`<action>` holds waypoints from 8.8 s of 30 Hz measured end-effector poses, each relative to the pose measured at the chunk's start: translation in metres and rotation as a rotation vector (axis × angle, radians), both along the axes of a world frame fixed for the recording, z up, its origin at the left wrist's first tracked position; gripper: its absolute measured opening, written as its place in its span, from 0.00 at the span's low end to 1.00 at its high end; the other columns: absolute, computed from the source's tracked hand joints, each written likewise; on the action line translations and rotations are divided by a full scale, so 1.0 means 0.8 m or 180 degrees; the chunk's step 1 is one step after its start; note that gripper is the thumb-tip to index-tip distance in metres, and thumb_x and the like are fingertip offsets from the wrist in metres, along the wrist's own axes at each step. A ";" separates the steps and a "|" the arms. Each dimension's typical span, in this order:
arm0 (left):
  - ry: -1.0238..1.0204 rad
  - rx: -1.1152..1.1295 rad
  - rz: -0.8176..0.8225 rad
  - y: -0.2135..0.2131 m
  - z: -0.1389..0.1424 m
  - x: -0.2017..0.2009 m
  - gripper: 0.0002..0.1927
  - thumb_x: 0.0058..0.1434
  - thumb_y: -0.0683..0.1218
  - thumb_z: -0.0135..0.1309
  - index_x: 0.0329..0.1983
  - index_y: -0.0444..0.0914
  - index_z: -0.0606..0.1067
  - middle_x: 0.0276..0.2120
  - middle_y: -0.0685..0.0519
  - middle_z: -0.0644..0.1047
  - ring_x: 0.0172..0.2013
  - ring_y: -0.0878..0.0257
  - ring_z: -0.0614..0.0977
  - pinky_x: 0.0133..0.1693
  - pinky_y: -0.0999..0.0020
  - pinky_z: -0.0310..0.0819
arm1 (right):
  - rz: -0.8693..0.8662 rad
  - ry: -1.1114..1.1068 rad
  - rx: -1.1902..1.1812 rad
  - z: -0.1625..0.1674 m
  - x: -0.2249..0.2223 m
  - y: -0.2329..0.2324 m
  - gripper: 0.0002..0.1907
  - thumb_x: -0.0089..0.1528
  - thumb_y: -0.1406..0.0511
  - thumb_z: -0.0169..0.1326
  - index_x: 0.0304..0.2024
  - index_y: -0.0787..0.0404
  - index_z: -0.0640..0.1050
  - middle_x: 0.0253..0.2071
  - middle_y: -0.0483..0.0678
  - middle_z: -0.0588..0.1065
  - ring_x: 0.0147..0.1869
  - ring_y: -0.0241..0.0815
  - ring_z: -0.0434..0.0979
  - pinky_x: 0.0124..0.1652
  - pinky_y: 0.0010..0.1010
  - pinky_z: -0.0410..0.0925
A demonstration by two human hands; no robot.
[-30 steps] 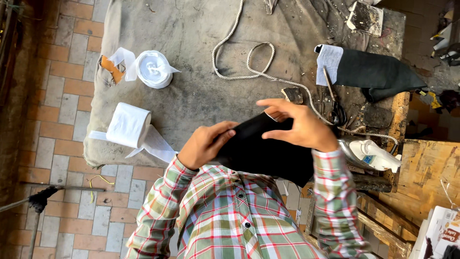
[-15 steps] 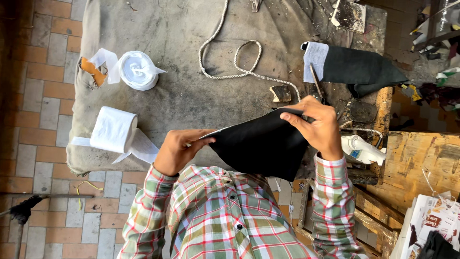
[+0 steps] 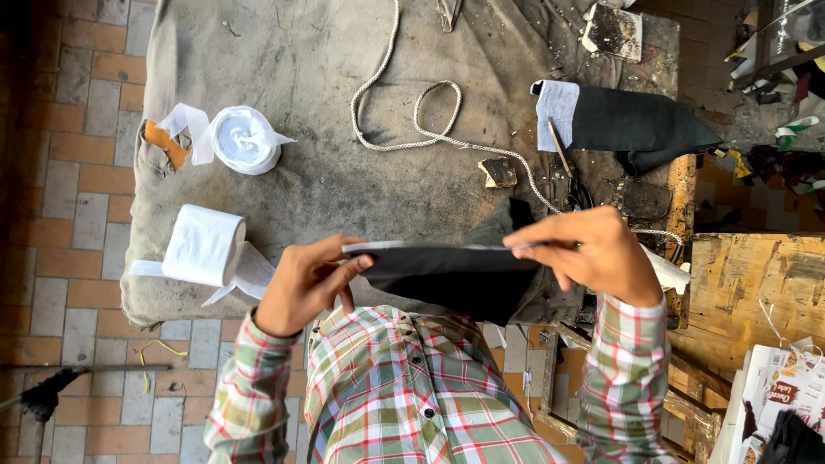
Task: The person irons dark fabric pieces on a padded work table, pressing a strip of white fusible tape along the fabric edge with a clothes iron. They cut the tape with scissors, fold and press the fabric pieces, then stack the finished pieces on a side table.
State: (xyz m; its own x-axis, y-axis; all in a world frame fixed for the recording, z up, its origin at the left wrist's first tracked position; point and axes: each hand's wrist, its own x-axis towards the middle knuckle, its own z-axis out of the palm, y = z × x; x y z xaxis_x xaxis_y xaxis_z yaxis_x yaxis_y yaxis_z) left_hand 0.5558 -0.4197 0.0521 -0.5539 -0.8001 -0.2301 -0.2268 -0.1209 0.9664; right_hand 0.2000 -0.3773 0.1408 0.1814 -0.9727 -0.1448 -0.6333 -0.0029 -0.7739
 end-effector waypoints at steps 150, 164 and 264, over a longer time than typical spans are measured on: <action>-0.0637 -0.1679 0.1190 -0.066 -0.133 -0.035 0.15 0.64 0.45 0.62 0.50 0.34 0.75 0.37 0.47 0.83 0.38 0.56 0.87 0.41 0.64 0.78 | -0.1306 -0.0402 -0.1770 0.098 -0.286 -0.071 0.05 0.76 0.69 0.56 0.45 0.64 0.75 0.39 0.42 0.74 0.39 0.31 0.76 0.35 0.22 0.72; 0.0244 -0.3035 0.1086 0.011 -0.049 -0.191 0.51 0.41 0.46 0.74 0.66 0.42 0.59 0.73 0.37 0.55 0.73 0.36 0.58 0.70 0.35 0.49 | -0.0321 0.0650 -0.1208 0.153 -0.138 -0.070 0.04 0.77 0.71 0.52 0.48 0.65 0.77 0.44 0.47 0.76 0.43 0.35 0.78 0.40 0.24 0.72; -0.2615 -0.1752 0.1220 -0.053 -0.300 -0.003 0.38 0.63 0.50 0.60 0.73 0.38 0.60 0.73 0.41 0.58 0.67 0.41 0.65 0.60 0.44 0.65 | -0.3009 0.1749 -0.0242 -0.286 -0.190 0.177 0.14 0.73 0.60 0.56 0.48 0.66 0.81 0.41 0.64 0.78 0.41 0.64 0.78 0.44 0.47 0.69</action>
State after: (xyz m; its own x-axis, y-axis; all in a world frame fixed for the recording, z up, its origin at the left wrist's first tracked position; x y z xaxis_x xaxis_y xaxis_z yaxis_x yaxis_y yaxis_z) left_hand 0.5533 -0.4621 -0.1877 -0.0816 -0.9963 0.0280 -0.8747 0.0851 0.4771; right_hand 0.0480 -0.2354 -0.0880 -0.7137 -0.6948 0.0886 -0.6635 0.6300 -0.4036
